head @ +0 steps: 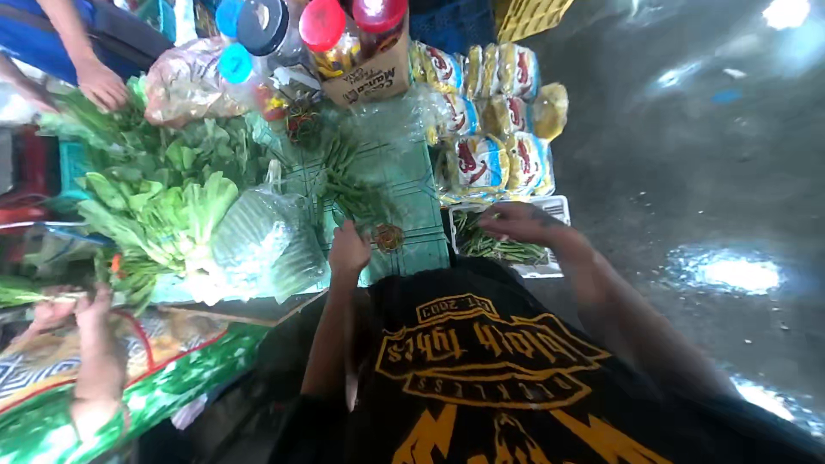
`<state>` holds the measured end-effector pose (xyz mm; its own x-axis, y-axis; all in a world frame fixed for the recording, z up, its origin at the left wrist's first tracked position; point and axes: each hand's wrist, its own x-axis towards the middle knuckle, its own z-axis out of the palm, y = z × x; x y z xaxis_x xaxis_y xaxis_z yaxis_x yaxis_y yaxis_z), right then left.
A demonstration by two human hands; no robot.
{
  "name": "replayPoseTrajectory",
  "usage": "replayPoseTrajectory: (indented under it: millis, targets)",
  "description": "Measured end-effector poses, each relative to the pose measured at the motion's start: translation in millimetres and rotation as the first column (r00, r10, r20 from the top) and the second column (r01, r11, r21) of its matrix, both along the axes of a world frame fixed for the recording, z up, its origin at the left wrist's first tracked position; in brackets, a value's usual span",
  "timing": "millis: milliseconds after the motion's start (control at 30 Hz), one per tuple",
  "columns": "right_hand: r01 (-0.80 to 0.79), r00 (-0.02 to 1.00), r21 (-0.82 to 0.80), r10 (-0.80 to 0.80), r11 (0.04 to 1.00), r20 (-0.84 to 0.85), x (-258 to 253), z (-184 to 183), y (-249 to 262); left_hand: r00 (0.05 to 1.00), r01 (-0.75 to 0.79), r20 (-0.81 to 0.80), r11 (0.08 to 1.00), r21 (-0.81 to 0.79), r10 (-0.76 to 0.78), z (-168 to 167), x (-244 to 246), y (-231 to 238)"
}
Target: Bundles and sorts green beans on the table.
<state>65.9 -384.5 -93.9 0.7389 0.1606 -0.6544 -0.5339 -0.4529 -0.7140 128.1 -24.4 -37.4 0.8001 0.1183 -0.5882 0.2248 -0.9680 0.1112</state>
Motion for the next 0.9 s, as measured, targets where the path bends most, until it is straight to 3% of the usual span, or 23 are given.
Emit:
replayPoseTrajectory:
  millis: [67, 167, 300, 400, 500, 600, 733, 833, 900]
  targets:
    - [-0.15, 0.972, 0.002, 0.147, 0.989, 0.182, 35, 6, 46, 0.991, -0.052, 0.117, 0.994, -0.095, 0.063, -18, 11, 18]
    - [-0.224, 0.892, -0.089, 0.241, 0.97, 0.382, 86, -1, 117, 0.95, 0.041, 0.313, 0.985, -0.167, 0.013, -32, 30, 23]
    - [-0.181, 0.927, -0.339, 0.276, 0.923, 0.256, 121, 7, 194, 0.855, 0.305, 0.468, 0.946, -0.107, -0.223, -44, 53, 17]
    - [-0.151, 0.939, -0.521, 0.287, 0.84, 0.19, 128, 0, 227, 0.805, 0.325, 0.537, 0.945, -0.045, -0.252, -63, 62, 20]
    - [-0.194, 0.959, -0.563, 0.275, 0.803, 0.062, 138, 1, 236, 0.751, 0.408, 0.559, 0.913, 0.028, -0.353, -71, 74, 23]
    - [-0.1, 0.986, -0.448, 0.148, 0.888, 0.073, 143, -8, 225, 0.719, 0.502, 0.517, 0.862, 0.078, -0.465, -71, 83, 21]
    - [0.096, 0.986, -0.19, -0.067, 0.977, 0.154, 140, 1, 204, 0.785, 0.487, 0.413, 0.872, 0.047, -0.461, -70, 86, 12]
    - [0.322, 0.93, 0.096, -0.333, 0.942, 0.153, 128, 6, 197, 0.815, 0.449, 0.388, 0.892, 0.048, -0.431, -67, 81, 17]
    - [0.44, 0.883, 0.187, -0.461, 0.878, 0.086, 118, 9, 188, 0.807, 0.418, 0.458, 0.909, 0.005, -0.374, -63, 73, 22]
